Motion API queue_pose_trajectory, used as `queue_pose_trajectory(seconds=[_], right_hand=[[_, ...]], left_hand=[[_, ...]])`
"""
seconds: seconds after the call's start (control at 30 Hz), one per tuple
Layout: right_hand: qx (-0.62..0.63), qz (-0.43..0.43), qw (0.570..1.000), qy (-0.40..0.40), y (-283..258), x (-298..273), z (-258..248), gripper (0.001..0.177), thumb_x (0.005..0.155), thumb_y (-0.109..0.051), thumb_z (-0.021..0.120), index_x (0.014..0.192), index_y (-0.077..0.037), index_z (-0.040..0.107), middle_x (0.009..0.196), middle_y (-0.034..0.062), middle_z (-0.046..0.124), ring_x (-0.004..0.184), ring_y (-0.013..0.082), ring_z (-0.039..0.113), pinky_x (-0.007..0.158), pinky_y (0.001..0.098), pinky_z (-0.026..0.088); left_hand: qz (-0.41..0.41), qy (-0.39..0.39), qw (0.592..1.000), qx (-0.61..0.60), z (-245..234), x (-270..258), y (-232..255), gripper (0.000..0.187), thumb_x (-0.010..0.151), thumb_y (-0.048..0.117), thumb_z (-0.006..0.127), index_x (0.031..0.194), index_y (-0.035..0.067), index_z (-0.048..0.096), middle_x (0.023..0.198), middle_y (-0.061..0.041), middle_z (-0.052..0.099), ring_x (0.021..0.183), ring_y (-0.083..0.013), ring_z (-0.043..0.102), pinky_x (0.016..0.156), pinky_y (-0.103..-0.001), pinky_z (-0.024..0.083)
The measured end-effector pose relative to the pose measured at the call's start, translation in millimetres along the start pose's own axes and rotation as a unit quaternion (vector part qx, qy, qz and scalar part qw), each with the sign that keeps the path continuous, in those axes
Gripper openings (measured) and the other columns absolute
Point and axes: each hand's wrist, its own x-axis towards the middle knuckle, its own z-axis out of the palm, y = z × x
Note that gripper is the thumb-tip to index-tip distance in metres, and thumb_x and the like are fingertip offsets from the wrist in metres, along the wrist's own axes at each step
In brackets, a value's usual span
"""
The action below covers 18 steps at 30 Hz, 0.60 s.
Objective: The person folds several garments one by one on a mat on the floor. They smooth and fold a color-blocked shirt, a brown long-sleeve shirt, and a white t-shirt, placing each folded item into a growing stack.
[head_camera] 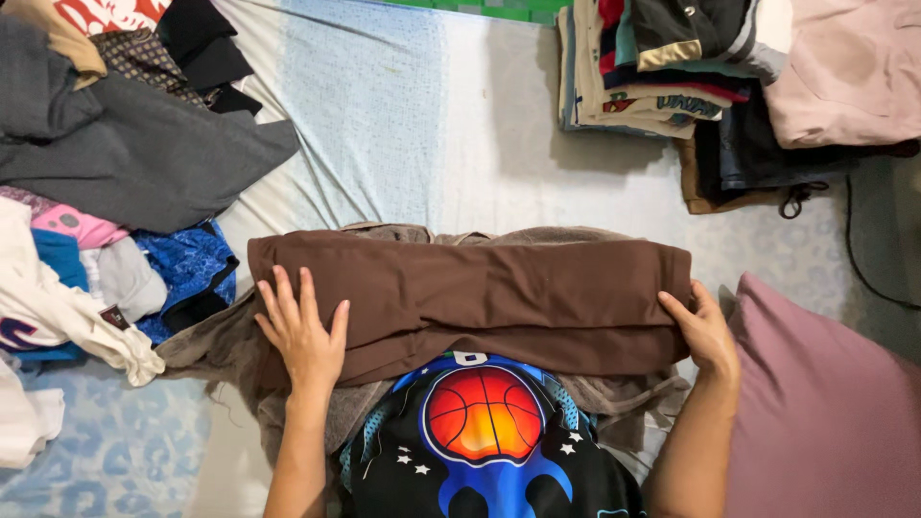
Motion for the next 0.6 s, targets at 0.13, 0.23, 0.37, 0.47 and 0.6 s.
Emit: queue_pose_trajectory(seconds=[0.13, 0.23, 0.37, 0.47, 0.6], right_hand=[[0.054, -0.033, 0.998, -0.010, -12, 3, -5, 0.038, 0.097, -0.010, 0.067, 0.134, -0.002, 0.060, 0.117, 0.0088, 0.071, 0.100, 0.0156, 0.067, 0.085, 0.0301, 0.055], [0.111, -0.076, 0.991, 0.010, -21, 7, -13, 0.036, 0.100, -0.009, 0.066, 0.134, -0.003, 0.061, 0.119, 0.0067, 0.071, 0.102, 0.0150, 0.068, 0.087, 0.0300, 0.056], [0.124, -0.121, 0.984, 0.031, -45, 16, -31, 0.030, 0.106, -0.008, 0.066, 0.135, -0.003, 0.061, 0.117, 0.0070, 0.070, 0.101, 0.0168, 0.067, 0.087, 0.0321, 0.056], [0.102, -0.123, 0.987, 0.033, -62, 25, -37, 0.028, 0.106, -0.010, 0.065, 0.133, -0.004, 0.061, 0.115, 0.0072, 0.071, 0.097, 0.0167, 0.068, 0.085, 0.0325, 0.056], [0.054, -0.100, 0.993, 0.030, -57, 40, -25, 0.032, 0.103, -0.008, 0.066, 0.134, -0.002, 0.062, 0.120, 0.0040, 0.070, 0.103, 0.0125, 0.068, 0.090, 0.0285, 0.055]], left_hand=[[-0.006, 0.001, 1.000, -0.003, 0, 0, 4, 0.075, 0.098, 0.045, 0.064, 0.161, 0.012, 0.040, 0.172, -0.017, 0.020, 0.159, -0.0444, 0.013, 0.116, -0.078, 0.015], [0.006, 0.008, 1.000, 0.020, -1, -2, 16, 0.076, 0.097, 0.044, 0.066, 0.160, 0.011, 0.040, 0.172, -0.017, 0.021, 0.159, -0.0431, 0.013, 0.117, -0.078, 0.008], [0.066, -0.047, 0.996, -0.036, 21, -15, 70, 0.076, 0.088, 0.045, 0.071, 0.154, 0.021, 0.043, 0.170, -0.012, 0.024, 0.160, -0.0369, 0.012, 0.119, -0.075, -0.001], [0.188, -0.130, 0.970, -0.080, 51, -23, 115, 0.086, 0.090, 0.055, 0.065, 0.160, 0.014, 0.034, 0.171, -0.015, 0.019, 0.158, -0.0385, 0.011, 0.116, -0.076, -0.002], [0.240, -0.256, 0.931, -0.105, 86, -26, 145, 0.094, 0.090, 0.064, 0.059, 0.160, 0.009, 0.029, 0.170, -0.017, 0.013, 0.156, -0.0403, 0.006, 0.115, -0.075, -0.003]])
